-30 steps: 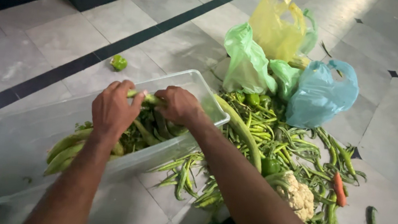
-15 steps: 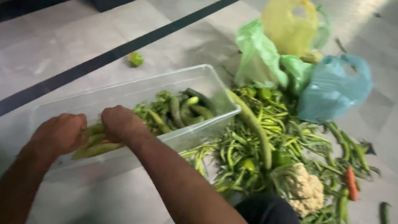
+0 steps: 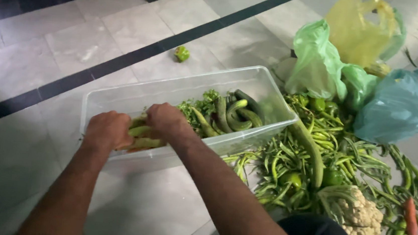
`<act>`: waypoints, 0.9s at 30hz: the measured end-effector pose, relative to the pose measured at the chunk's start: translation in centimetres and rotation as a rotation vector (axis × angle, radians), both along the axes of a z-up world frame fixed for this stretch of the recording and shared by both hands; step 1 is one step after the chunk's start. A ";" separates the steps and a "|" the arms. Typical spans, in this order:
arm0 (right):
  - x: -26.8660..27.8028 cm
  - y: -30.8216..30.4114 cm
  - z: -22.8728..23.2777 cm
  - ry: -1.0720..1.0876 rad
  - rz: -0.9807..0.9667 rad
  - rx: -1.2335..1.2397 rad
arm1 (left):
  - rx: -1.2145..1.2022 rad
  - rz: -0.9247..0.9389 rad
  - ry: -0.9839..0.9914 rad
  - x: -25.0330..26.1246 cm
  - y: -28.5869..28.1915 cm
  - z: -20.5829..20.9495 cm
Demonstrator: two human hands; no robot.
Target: The person sorts a variety of fresh vegetables, including long beans, carrots, cucumbers, and green peppers, from a pile on the floor into a clear plastic container. The person handles the vegetables by hand, picking them up and placing them into the bin.
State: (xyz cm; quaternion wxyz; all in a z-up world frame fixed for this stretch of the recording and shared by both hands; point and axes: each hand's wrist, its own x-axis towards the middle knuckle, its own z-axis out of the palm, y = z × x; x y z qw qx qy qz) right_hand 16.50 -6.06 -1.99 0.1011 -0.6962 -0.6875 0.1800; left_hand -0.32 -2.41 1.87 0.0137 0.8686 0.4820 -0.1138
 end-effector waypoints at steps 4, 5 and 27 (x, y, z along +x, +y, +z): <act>0.1 0.0 -0.8 0.020 0.022 0.113 | -0.034 -0.010 0.097 0.0 0.7 -0.3; 0.2 -0.3 -1.0 0.086 0.006 0.174 | -0.059 -0.018 0.134 0.0 0.8 -0.6; 0.3 0.1 -1.5 -0.053 0.090 -0.032 | -0.159 -0.007 0.100 0.2 0.5 0.2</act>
